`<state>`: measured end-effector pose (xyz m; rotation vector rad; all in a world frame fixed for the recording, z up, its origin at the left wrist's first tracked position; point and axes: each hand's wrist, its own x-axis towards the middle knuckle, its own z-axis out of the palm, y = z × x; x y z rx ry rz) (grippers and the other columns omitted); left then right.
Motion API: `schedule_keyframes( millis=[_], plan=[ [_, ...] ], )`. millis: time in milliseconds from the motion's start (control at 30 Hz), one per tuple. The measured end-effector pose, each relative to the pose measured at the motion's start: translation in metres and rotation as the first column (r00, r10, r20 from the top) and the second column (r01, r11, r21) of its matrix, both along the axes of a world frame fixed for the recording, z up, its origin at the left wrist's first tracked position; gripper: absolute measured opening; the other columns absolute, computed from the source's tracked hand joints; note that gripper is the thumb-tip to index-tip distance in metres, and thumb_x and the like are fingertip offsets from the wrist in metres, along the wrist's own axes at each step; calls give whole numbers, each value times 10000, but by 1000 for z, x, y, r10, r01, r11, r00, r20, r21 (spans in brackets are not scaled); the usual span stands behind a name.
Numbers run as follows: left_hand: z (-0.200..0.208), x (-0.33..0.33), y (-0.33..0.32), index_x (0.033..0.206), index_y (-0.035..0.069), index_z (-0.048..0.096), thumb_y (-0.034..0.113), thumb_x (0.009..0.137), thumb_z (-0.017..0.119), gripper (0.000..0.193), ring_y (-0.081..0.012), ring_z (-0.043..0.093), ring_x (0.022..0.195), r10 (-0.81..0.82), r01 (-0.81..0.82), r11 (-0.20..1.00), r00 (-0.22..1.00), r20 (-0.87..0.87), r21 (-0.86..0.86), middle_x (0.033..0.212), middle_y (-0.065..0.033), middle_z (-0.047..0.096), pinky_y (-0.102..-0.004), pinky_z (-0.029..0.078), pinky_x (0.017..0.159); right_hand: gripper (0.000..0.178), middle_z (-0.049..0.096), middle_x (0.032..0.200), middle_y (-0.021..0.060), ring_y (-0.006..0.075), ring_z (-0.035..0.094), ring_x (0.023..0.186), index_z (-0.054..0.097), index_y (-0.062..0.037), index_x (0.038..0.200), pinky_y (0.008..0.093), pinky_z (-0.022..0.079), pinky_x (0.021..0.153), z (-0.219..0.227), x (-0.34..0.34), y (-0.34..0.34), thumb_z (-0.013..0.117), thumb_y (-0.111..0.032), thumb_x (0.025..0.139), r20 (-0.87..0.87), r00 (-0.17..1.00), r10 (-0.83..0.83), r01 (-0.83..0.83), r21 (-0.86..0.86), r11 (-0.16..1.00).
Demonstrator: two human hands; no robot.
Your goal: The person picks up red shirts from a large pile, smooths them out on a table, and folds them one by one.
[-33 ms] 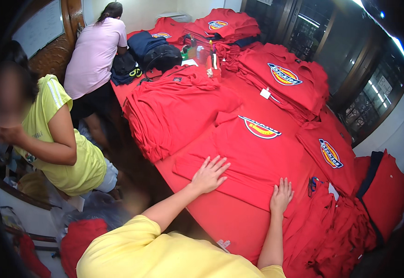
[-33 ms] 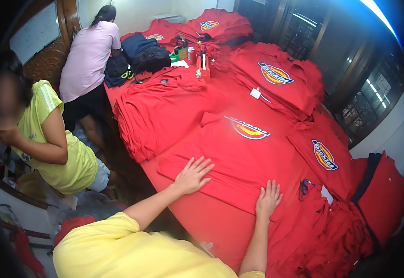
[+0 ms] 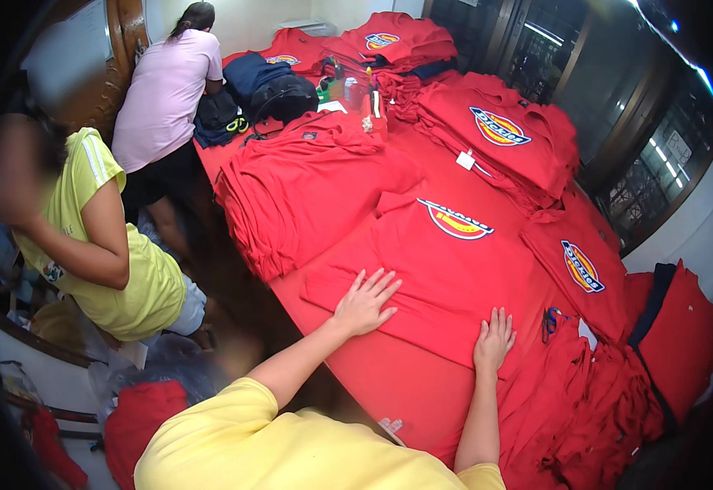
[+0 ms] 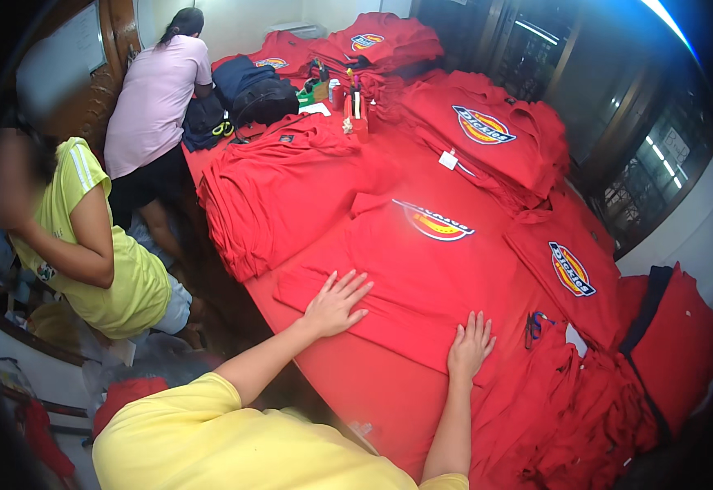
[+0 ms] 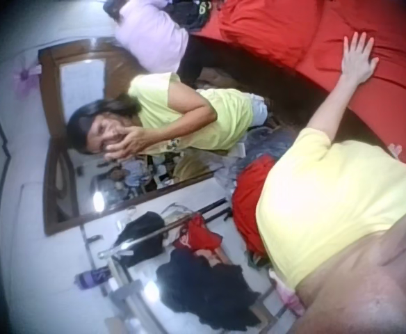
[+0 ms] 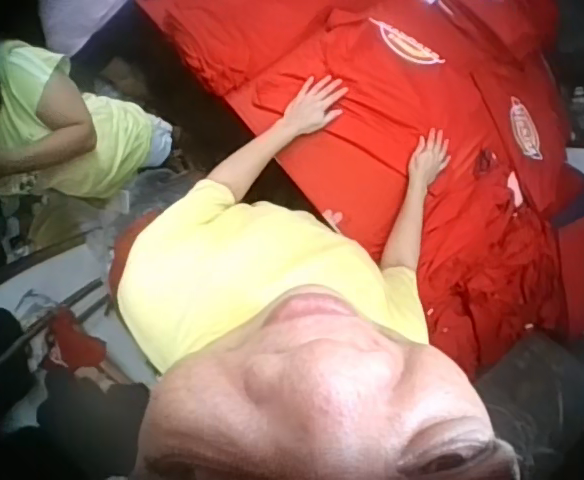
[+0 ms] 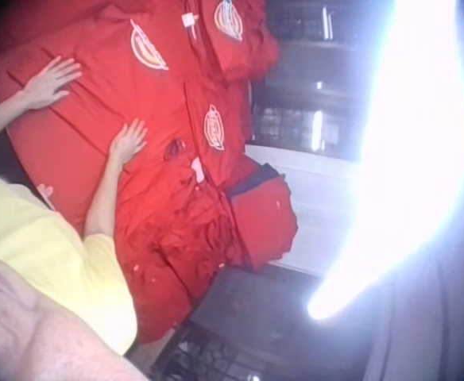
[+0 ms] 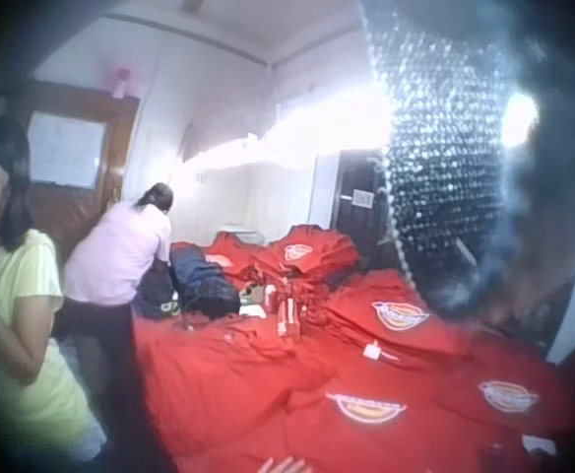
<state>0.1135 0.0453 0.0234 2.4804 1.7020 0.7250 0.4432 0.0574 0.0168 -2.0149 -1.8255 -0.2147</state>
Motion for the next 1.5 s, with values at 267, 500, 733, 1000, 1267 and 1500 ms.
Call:
schedule_keyframes(
  millis=[267, 500, 733, 1000, 1267, 1500],
  plan=[
    [-16, 68, -24, 1178, 69, 605, 140, 833, 601, 353, -298, 527, 1161, -73, 39, 990, 962, 262, 133, 1212, -98, 591, -426, 398, 1002, 431, 498, 1348, 174, 325, 413, 1306, 531, -55, 1290, 500, 249, 1124, -11, -90, -38, 520, -105, 863, -124, 795, 594, -599, -6, 800],
    [-25, -11, -50, 1454, 247, 377, 386, 980, 400, 495, -248, 227, 1439, 356, -358, 933, 905, -234, 34, 1538, -13, 313, -665, 88, 1104, 657, 284, 1540, 104, 307, 228, 1428, 306, -74, 1475, 596, 137, 1132, 21, -11, -58, 432, -469, 965, 207, 919, 337, -290, -225, 930],
    [-35, -59, -61, 1436, 195, 413, 345, 966, 439, 494, -244, 227, 1438, 597, -595, 802, 795, -106, 50, 1530, -36, 326, -587, 106, 1145, 654, 272, 1548, 102, 297, 207, 1439, 295, -74, 1480, 548, 133, 1149, 27, 20, -50, 428, -462, 970, 208, 953, 221, -168, -247, 954],
    [-21, -41, -66, 1340, 152, 522, 294, 915, 511, 448, -241, 300, 1396, 555, -553, 831, 829, -66, 57, 1457, -53, 421, -591, 156, 1133, 645, 247, 1555, 123, 313, 148, 1455, 303, -43, 1471, 536, 66, 1164, 34, 17, -60, 494, -374, 951, 75, 984, 164, -132, -323, 937],
    [-14, 75, -36, 1120, 22, 644, 87, 798, 538, 344, -250, 591, 1103, 40, -96, 979, 955, 292, 180, 1142, -113, 650, -369, 455, 969, 370, 460, 1386, 223, 396, 426, 1281, 560, 56, 1227, 500, 309, 1093, 15, -76, -37, 523, -8, 865, -111, 701, 705, -709, 0, 705],
    [-26, 78, -46, 1406, 98, 443, 264, 957, 435, 479, -184, 334, 1391, 81, -78, 996, 994, 74, -41, 1463, -30, 429, -511, 192, 1154, 379, 511, 1337, 210, 364, 432, 1290, 507, 32, 1302, 462, 303, 1108, -2, -100, -46, 461, -53, 935, -90, 685, 723, -725, 10, 688]
  ],
)
